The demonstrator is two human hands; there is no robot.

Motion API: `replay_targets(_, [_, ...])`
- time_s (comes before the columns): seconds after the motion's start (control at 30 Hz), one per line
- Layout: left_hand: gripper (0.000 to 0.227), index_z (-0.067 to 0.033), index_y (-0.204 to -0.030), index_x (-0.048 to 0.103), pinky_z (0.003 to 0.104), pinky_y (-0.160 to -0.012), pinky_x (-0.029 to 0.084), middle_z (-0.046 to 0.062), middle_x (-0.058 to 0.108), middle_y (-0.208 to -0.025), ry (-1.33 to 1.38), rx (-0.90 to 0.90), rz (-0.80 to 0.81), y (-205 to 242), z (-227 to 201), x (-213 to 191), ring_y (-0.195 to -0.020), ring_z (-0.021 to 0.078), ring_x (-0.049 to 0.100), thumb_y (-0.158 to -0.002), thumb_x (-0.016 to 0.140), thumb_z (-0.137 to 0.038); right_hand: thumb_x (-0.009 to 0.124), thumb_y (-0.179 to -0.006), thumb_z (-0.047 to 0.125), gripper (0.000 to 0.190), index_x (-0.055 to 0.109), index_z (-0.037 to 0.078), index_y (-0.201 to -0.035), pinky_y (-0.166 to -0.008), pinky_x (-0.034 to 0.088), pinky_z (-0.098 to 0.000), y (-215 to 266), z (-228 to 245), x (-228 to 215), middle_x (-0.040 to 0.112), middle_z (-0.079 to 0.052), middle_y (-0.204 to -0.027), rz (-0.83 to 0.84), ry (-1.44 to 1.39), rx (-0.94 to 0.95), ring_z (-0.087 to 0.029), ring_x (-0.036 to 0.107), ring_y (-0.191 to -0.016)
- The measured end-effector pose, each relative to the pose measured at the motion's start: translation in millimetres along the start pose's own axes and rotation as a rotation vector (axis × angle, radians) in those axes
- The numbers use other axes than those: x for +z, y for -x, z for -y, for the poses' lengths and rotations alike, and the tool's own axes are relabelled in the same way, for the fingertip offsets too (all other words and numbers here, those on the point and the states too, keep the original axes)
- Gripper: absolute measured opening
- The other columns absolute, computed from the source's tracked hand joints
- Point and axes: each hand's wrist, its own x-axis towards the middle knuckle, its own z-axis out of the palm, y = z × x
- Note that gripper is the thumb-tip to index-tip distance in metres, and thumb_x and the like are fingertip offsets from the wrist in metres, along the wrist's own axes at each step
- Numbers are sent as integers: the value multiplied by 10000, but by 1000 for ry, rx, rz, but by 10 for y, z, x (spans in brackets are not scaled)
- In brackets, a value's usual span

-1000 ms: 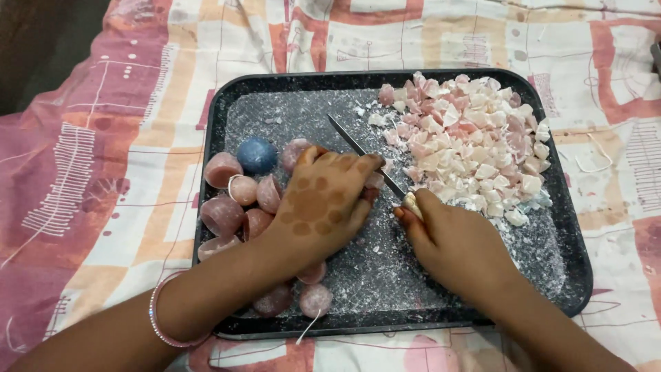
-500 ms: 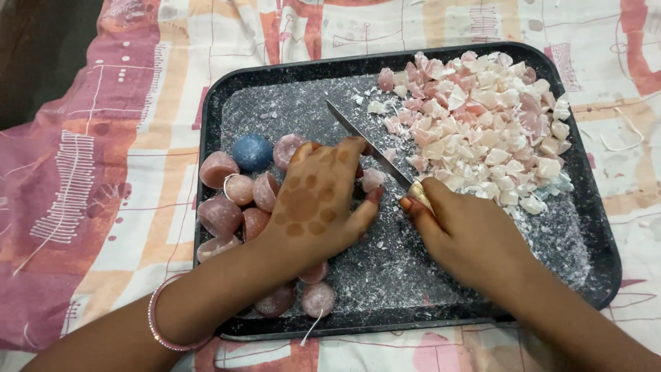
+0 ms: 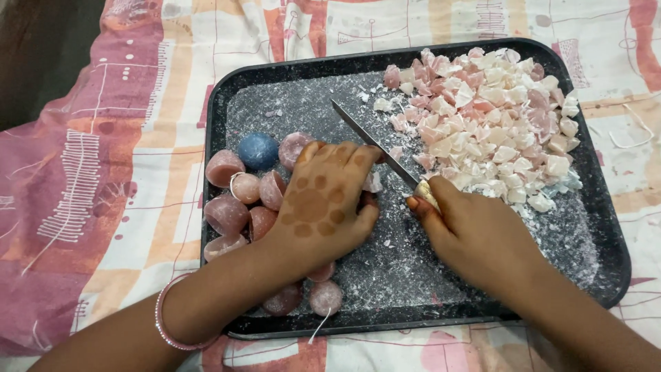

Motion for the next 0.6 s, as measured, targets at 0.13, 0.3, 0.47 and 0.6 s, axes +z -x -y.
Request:
replay_targets(0.13, [401, -29, -1167, 599, 475, -1033, 389, 154, 610, -1093, -33, 8, -14, 13, 12, 5, -1095, 332, 587, -805, 699, -170, 538, -1002, 464, 350, 543, 114, -1017, -620, 519, -586, 17, -21, 48, 692, -209, -659, -44, 2, -30, -459, 687, -681])
replay_targets(0.3, [352, -29, -1090, 597, 487, -1003, 381, 163, 590, -1052, -89, 28, -37, 9, 19, 0, -1072, 337, 583, -840, 732, -238, 516, -971, 425, 316, 552, 113, -1007, -613, 511, -589, 28, -35, 62, 691, -208, -665, -103, -13, -72, -454, 684, -680])
replay_targets(0.47, [301, -48, -1072, 594, 478, -996, 394, 140, 605, -1047, -68, 21, -29, 12, 27, 9, -1068, 323, 595, -846, 714, -207, 507, -982, 435, 333, 549, 105, -1004, -622, 513, -585, 33, -26, 45, 694, -205, -660, -78, 0, -55, -449, 687, -677])
replay_targets(0.6, [308, -54, -1070, 595, 476, -983, 400, 127, 636, -1044, -22, 10, -3, 11, 35, -3, -1053, 319, 605, -856, 729, -230, 519, -974, 456, 350, 569, 112, -1010, -621, 512, -587, 43, -11, 69, 694, -215, -676, -109, 14, -44, -453, 688, -687])
